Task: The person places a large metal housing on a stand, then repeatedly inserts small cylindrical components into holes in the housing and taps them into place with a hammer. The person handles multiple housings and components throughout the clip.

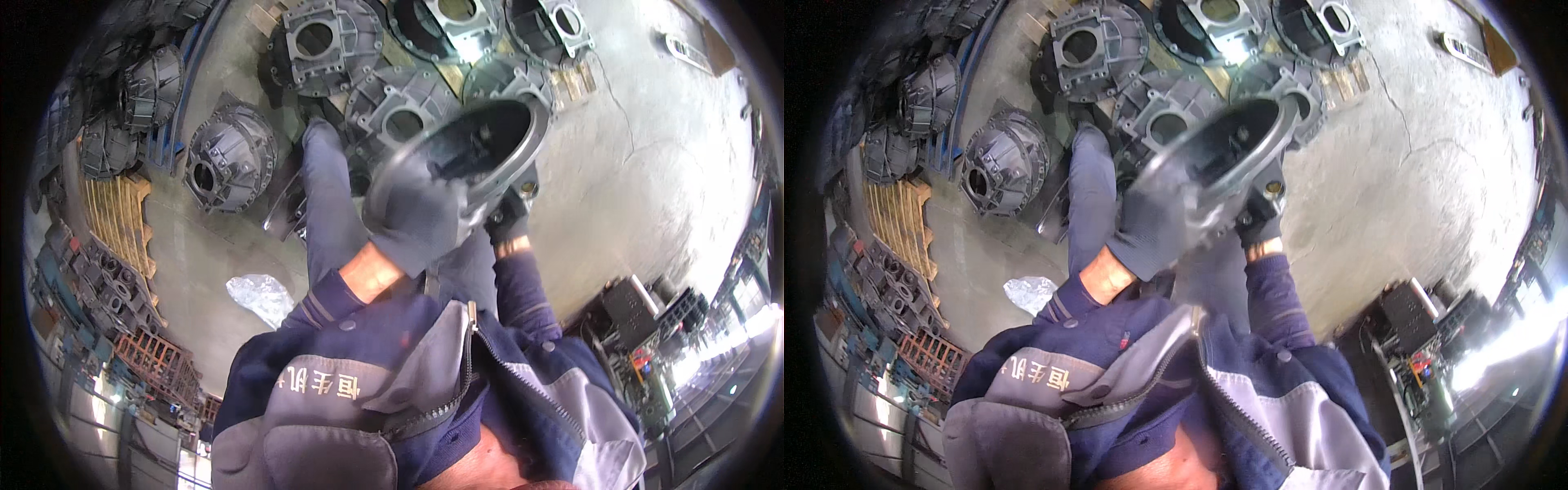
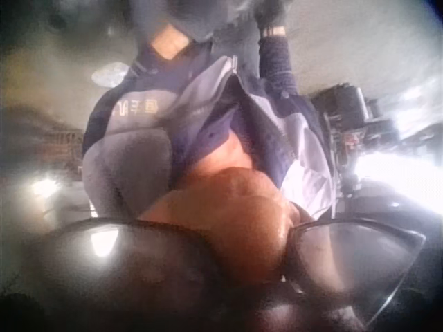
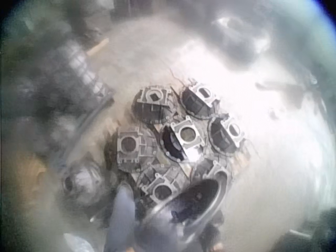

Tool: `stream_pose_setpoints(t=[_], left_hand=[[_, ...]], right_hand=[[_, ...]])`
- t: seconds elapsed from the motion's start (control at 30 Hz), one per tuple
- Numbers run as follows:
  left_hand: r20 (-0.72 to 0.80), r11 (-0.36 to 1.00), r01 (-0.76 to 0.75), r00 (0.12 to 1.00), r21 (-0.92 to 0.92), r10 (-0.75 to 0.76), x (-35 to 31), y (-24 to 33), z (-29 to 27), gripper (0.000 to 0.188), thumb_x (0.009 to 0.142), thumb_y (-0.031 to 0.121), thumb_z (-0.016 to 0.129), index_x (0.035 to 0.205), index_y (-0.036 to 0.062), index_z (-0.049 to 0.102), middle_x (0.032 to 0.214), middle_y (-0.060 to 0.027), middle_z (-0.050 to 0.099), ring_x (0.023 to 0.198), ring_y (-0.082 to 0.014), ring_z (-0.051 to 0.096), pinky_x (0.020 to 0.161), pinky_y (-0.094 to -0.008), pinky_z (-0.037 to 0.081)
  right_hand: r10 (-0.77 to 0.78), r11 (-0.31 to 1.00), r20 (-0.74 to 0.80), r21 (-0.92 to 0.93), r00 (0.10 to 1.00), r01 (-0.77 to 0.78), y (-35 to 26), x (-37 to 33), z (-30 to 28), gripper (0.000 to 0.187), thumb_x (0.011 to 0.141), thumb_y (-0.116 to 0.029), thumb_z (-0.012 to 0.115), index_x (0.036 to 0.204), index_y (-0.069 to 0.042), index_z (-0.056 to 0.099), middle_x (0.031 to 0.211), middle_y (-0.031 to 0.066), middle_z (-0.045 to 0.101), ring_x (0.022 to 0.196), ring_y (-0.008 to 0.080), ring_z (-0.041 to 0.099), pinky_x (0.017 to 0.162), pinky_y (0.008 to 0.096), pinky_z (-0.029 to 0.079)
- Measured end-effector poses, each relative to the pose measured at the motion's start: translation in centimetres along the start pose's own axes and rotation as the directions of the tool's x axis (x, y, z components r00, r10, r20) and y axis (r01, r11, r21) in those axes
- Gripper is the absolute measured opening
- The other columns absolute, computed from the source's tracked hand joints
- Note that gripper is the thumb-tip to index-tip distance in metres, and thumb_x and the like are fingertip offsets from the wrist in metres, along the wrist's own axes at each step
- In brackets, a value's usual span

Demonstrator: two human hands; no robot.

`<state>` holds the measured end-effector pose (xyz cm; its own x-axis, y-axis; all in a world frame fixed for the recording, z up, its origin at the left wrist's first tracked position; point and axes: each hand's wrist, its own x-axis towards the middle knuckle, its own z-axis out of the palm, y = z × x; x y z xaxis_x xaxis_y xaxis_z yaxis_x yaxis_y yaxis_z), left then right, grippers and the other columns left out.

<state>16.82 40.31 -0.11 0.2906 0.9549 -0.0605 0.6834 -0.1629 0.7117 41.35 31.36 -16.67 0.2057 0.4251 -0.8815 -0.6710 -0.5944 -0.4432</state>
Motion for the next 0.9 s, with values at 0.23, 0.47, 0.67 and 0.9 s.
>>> stream_pose_setpoints(t=[0.23,0.47,0.67,0.9], left_hand=[[0.358,0.906,0.412,0.864,-0.101,-0.353,2.3,-6.4,1.4,0.044,0.089,0.041,0.075,0.111,0.0023,0.072,0.094,-0.0190,0.074,0.080,-0.0334,0.076,0.064,-0.0432,0.058],[0.100,0.737,0.636,0.769,-0.230,-0.632,-2.3,-17.8,-0.3,0.035,0.095,0.025,0.075,0.120,0.0025,0.068,0.108,-0.0130,0.075,0.096,-0.0212,0.073,0.086,-0.0349,0.057],[-0.111,0.477,0.874,0.485,0.098,-0.867,-24.4,-30.6,-7.3,0.031,0.097,0.030,0.066,0.112,0.0031,0.070,0.106,-0.0198,0.075,0.095,-0.0371,0.072,0.083,-0.0432,0.055],[0.306,0.416,0.832,0.314,0.367,-0.899,-45.9,-27.8,-4.3,0.036,0.101,0.031,0.050,0.089,0.0050,0.073,0.086,-0.0208,0.071,0.085,-0.0367,0.069,0.078,-0.0516,0.054]], right_hand=[[0.175,0.964,-0.061,0.212,0.983,-0.159,-2.9,1.4,6.9,0.039,0.102,-0.045,0.047,0.121,-0.016,0.064,0.110,0.0096,0.072,0.088,0.0254,0.070,0.068,0.0389,0.058],[0.112,0.977,0.356,-0.212,0.928,-0.037,-6.9,8.1,13.7,0.036,0.106,-0.026,0.050,0.128,-0.002,0.065,0.110,0.0124,0.073,0.101,0.0273,0.070,0.091,0.0371,0.057],[-0.167,0.679,0.300,-0.656,0.939,0.330,-13.8,14.3,20.2,0.021,0.093,-0.019,0.074,0.097,0.001,0.069,0.078,0.0014,0.064,0.063,0.0128,0.056,0.057,0.0296,0.045],[-0.321,-0.215,0.532,-0.847,0.784,0.487,-18.6,24.8,27.6,0.046,0.089,-0.024,0.080,0.117,0.007,0.060,0.094,0.0097,0.066,0.082,0.0165,0.059,0.072,0.0337,0.050]])
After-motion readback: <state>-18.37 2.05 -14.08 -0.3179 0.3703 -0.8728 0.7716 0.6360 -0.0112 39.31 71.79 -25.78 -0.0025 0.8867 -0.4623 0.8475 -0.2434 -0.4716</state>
